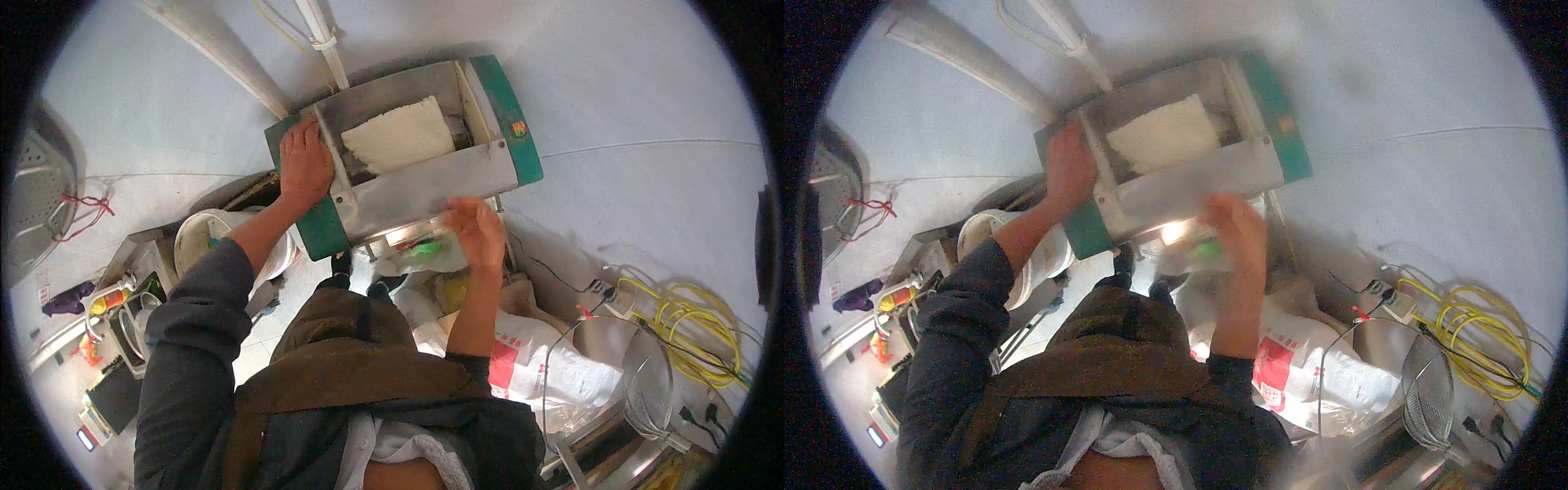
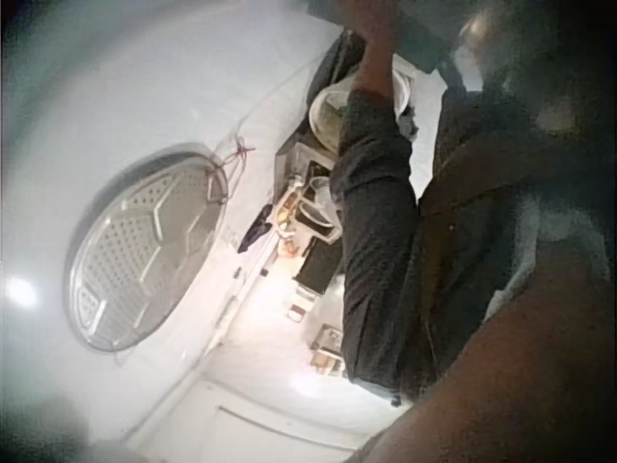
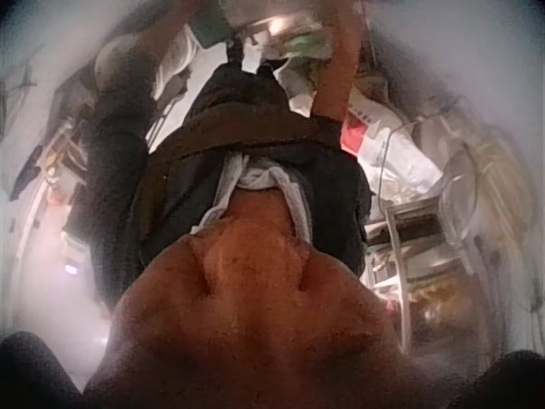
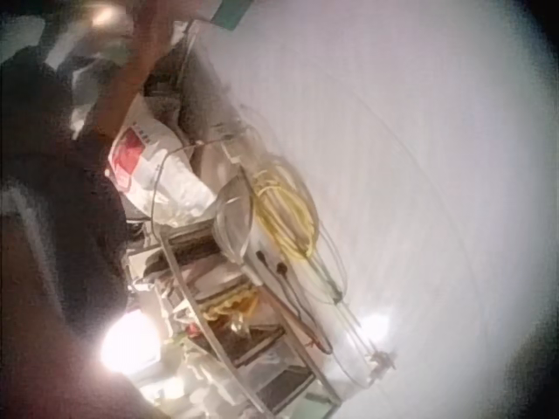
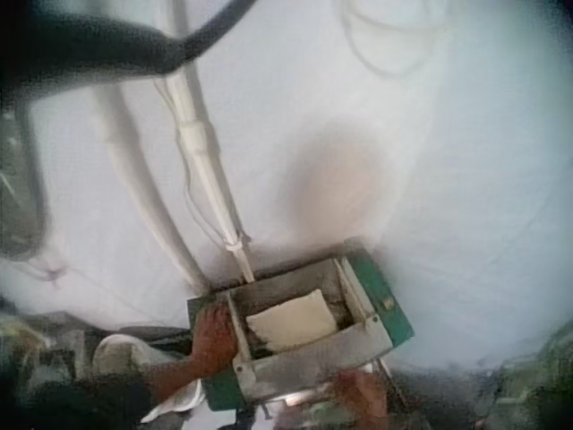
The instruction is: The person repeatedly feeds a piece of dough through a manual dough sheeter, folding and refeeding it to thin and smooth the sheet. The person briefly moves to a counter to handle other dough pieces, then returns to continue sheeter passes.
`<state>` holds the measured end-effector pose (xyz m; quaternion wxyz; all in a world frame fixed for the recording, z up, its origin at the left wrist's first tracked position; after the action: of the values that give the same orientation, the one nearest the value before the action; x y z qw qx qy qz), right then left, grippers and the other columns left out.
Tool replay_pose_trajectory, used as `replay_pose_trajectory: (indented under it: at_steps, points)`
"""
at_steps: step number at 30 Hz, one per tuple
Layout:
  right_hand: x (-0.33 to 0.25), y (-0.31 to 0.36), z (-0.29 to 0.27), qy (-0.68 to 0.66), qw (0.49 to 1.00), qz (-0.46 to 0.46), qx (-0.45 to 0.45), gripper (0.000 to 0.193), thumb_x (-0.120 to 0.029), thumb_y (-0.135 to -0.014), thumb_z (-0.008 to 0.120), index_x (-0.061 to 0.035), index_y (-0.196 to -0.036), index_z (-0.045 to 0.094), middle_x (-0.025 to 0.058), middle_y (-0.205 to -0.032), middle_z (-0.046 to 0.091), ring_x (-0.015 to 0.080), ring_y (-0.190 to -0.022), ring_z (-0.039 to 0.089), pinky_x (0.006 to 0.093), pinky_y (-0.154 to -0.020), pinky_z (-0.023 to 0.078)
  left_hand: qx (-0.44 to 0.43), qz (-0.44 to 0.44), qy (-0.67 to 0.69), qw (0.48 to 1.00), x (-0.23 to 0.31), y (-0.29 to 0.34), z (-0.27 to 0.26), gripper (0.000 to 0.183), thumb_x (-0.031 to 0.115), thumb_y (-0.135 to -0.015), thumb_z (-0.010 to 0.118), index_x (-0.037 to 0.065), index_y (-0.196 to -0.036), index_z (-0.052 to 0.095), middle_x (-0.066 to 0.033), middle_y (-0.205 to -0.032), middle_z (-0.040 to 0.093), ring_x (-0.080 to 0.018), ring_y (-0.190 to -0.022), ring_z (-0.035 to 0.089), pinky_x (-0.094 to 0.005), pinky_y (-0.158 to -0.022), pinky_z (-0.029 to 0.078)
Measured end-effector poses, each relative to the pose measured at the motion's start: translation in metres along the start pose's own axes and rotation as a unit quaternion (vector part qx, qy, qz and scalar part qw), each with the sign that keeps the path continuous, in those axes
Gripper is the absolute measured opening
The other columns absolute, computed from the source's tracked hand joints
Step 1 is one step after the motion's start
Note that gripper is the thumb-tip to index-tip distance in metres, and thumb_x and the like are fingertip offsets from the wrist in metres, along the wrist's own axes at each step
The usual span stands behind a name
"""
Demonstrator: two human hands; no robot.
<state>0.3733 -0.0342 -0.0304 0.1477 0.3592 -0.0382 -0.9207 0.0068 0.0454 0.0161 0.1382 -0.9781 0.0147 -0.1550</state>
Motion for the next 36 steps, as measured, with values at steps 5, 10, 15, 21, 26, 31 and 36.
replay_pose_trajectory:
  at_steps: [5,10,15,21,26,31,36]
  points:
    - [0.126,0.029,-0.149,-0.270,0.932,0.087,0.225,0.041,-0.027,-0.108,0.064,-0.0057,-0.143,0.059,0.0159,-0.153,0.057,0.0318,-0.135,0.057,0.0524,-0.114,0.050,0.010,0.013,-0.002,1.000,0.004,0.002,0.002,0.040,0.012,-0.097,0.057,-0.002,-0.135,0.056,-0.0179,-0.145,0.054,-0.0411,-0.134,0.051,-0.0530,-0.117,0.039]
    - [0.172,-0.061,-0.164,0.143,0.975,-0.047,0.167,0.052,-0.045,-0.111,0.050,-0.0112,-0.148,0.058,0.0127,-0.153,0.055,0.0363,-0.142,0.049,0.0570,-0.120,0.040,0.020,0.041,-0.001,0.999,0.004,-0.003,0.003,0.042,0.012,-0.096,0.057,-0.002,-0.136,0.055,-0.0177,-0.145,0.055,-0.0411,-0.133,0.051,-0.0529,-0.117,0.038]
    - [0.207,-0.088,-0.188,0.366,0.912,-0.133,0.126,0.058,-0.048,-0.107,0.054,-0.0128,-0.152,0.056,0.0113,-0.155,0.055,0.0386,-0.144,0.047,0.0579,-0.122,0.037,0.031,0.041,0.004,0.999,0.003,-0.002,0.004,0.042,0.010,-0.095,0.057,-0.001,-0.135,0.056,-0.0176,-0.144,0.056,-0.0411,-0.132,0.052,-0.0526,-0.117,0.039]
    - [0.245,-0.087,-0.205,-0.064,0.982,0.027,0.177,0.066,-0.047,-0.100,0.064,-0.0117,-0.155,0.053,0.0117,-0.156,0.056,0.0388,-0.145,0.048,0.0564,-0.126,0.033,0.027,0.017,-0.008,0.999,-0.002,0.001,-0.002,0.041,0.009,-0.094,0.058,-0.001,-0.135,0.056,-0.0177,-0.142,0.056,-0.0412,-0.131,0.053,-0.0527,-0.116,0.039]
    - [0.251,-0.080,-0.237,0.778,0.619,-0.096,0.057,0.065,-0.045,-0.101,0.064,-0.0115,-0.156,0.052,0.0115,-0.159,0.054,0.0382,-0.148,0.045,0.0537,-0.129,0.030,0.022,0.031,0.017,0.999,0.010,-0.003,0.004,0.041,0.010,-0.095,0.057,-0.001,-0.135,0.056,-0.0181,-0.142,0.056,-0.0411,-0.131,0.053,-0.0528,-0.116,0.039]
    - [0.249,-0.081,-0.237,0.135,0.954,0.067,0.260,0.057,-0.040,-0.104,0.064,-0.0120,-0.153,0.053,0.0112,-0.146,0.061,0.0354,-0.135,0.055,0.0511,-0.112,0.046,0.031,0.023,-0.013,0.999,0.004,0.000,0.001,0.040,0.010,-0.096,0.057,-0.001,-0.134,0.057,-0.0179,-0.142,0.057,-0.0410,-0.132,0.053,-0.0528,-0.116,0.039]
    - [0.214,-0.022,-0.214,0.657,0.746,0.040,0.102,0.052,-0.022,-0.099,0.072,-0.0103,-0.148,0.058,0.0086,-0.133,0.068,0.0319,-0.119,0.064,0.0429,-0.102,0.053,0.007,0.042,-0.045,0.998,-0.011,0.001,0.018,0.041,0.011,-0.097,0.057,-0.001,-0.136,0.056,-0.0176,-0.144,0.056,-0.0401,-0.133,0.052,-0.0524,-0.117,0.038]
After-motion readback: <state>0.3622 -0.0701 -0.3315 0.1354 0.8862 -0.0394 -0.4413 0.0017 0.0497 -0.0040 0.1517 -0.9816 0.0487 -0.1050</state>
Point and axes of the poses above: each hand's wrist, its own y-axis away from the middle knuckle, its own z-axis out of the palm, x = y × z, the point moved 5 cm from there along -y, towards the middle knuckle
